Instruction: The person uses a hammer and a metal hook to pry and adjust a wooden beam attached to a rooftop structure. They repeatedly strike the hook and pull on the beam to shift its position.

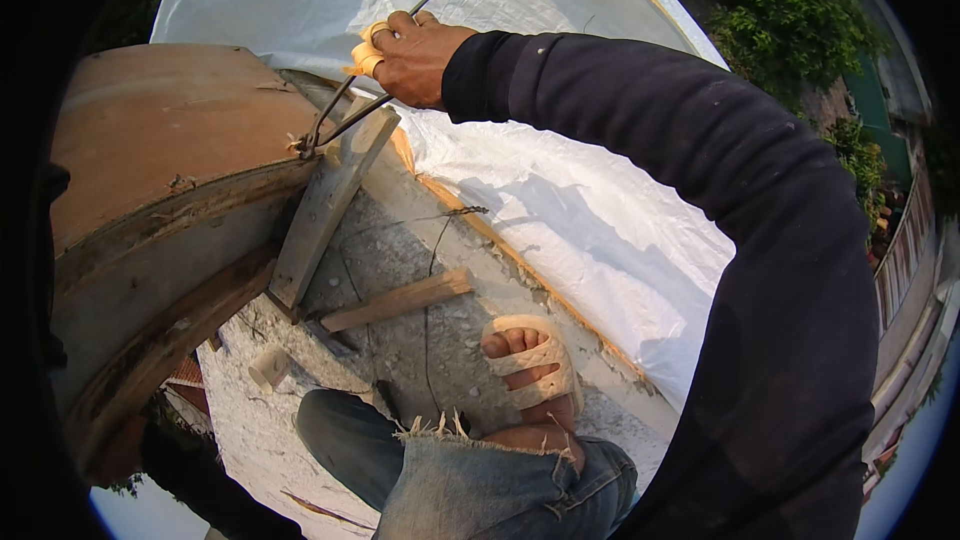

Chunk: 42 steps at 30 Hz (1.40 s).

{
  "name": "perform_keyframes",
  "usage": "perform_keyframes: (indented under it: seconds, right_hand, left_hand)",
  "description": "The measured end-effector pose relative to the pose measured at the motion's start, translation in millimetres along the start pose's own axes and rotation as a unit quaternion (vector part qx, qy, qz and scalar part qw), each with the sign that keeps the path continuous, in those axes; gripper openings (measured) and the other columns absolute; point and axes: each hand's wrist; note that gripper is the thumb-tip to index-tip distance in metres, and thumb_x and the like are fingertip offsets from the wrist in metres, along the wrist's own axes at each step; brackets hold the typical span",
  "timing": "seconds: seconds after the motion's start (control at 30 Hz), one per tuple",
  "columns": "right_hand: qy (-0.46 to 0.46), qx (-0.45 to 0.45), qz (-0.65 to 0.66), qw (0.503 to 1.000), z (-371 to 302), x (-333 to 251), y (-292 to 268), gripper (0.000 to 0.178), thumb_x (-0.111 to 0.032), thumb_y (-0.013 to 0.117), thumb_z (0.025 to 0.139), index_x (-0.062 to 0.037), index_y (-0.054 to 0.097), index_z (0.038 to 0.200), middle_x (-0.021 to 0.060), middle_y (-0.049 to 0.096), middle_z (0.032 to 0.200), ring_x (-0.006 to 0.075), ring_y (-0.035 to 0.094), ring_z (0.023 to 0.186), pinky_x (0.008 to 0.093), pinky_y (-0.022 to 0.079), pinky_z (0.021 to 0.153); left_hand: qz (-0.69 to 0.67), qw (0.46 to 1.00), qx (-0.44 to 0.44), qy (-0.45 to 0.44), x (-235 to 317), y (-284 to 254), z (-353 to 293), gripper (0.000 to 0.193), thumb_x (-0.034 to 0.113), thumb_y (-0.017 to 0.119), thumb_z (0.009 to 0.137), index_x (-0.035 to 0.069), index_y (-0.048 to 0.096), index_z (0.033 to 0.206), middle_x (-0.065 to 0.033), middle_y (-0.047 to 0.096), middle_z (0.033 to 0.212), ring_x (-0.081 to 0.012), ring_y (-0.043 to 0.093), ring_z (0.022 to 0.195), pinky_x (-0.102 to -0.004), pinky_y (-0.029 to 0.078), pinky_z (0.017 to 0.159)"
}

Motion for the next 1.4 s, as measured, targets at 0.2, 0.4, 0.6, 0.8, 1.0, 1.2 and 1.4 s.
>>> perform_keyframes:
  seconds: [0.2,0.4,0.6,0.8,1.0,1.2,1.4]
  right_hand:
    - [-0.016,0.048,-0.081,0.995,-3.3,-4.9,-5.8,0.029,-0.024,0.062,0.099,-0.0002,0.070,0.115,0.0187,0.065,0.122,0.0270,0.059,0.117,0.0469,0.053,0.096]
    - [-0.019,0.103,-0.114,0.988,-3.1,-3.1,-8.8,0.029,-0.028,0.056,0.102,-0.0037,0.069,0.112,0.0145,0.069,0.108,0.0251,0.064,0.107,0.0471,0.056,0.089]
    - [0.034,-0.019,0.006,0.999,-8.1,-13.5,-14.7,0.027,-0.026,0.053,0.104,-0.0031,0.066,0.109,0.0140,0.067,0.086,0.0233,0.070,0.066,0.0357,0.059,0.054]
    - [0.102,-0.049,0.048,0.992,-22.2,-42.5,-30.3,0.023,-0.022,0.058,0.100,-0.0020,0.067,0.105,0.0144,0.069,0.084,0.0264,0.072,0.071,0.0395,0.059,0.055]
    - [0.156,0.018,0.020,0.987,-41.6,-69.3,-20.3,0.017,-0.017,0.060,0.098,-0.0011,0.066,0.098,0.0114,0.062,0.075,0.0203,0.065,0.061,0.0356,0.054,0.049]
    - [0.256,-0.084,0.162,0.949,-61.0,-122.9,-8.0,0.017,-0.017,0.061,0.095,-0.0012,0.067,0.093,0.0127,0.066,0.077,0.0243,0.069,0.063,0.0366,0.054,0.050]
    - [0.185,0.010,0.056,0.981,-76.7,-104.5,-8.3,0.020,-0.023,0.059,0.096,-0.0087,0.074,0.094,0.0044,0.068,0.082,0.0199,0.061,0.078,0.0365,0.045,0.073]
  left_hand:
    - [0.014,0.999,-0.004,-0.051,5.5,0.7,-2.9,0.044,0.046,0.059,0.095,0.004,0.068,0.105,-0.0112,0.066,0.088,-0.0244,0.067,0.075,-0.0449,0.059,0.066]
    - [0.030,0.997,0.003,-0.078,7.8,-3.3,-4.8,0.044,0.045,0.061,0.095,0.003,0.067,0.106,-0.0121,0.066,0.089,-0.0246,0.067,0.076,-0.0447,0.059,0.066]
    - [0.045,0.995,0.001,-0.093,11.1,-5.3,-5.0,0.044,0.043,0.062,0.094,0.002,0.067,0.107,-0.0130,0.066,0.091,-0.0247,0.067,0.077,-0.0444,0.059,0.067]
    - [0.052,0.993,0.004,-0.108,15.2,-4.6,-5.2,0.043,0.041,0.064,0.094,0.001,0.067,0.108,-0.0139,0.066,0.092,-0.0249,0.068,0.078,-0.0442,0.059,0.068]
    - [0.054,0.992,0.001,-0.118,17.1,-4.7,-3.7,0.043,0.040,0.065,0.093,0.000,0.066,0.109,-0.0148,0.067,0.093,-0.0250,0.068,0.079,-0.0440,0.059,0.069]
    - [0.057,0.990,0.002,-0.132,22.7,-2.8,1.0,0.044,0.038,0.066,0.093,-0.001,0.066,0.111,-0.0157,0.067,0.094,-0.0252,0.068,0.080,-0.0438,0.060,0.070]
    - [0.052,0.989,-0.009,-0.135,19.6,-4.5,8.1,0.044,0.037,0.068,0.092,-0.002,0.065,0.112,-0.0166,0.067,0.096,-0.0254,0.068,0.081,-0.0435,0.060,0.071]
Point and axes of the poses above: each hand's wrist, its own z-axis towards the middle knuckle, its own y-axis out of the palm, x = y × z
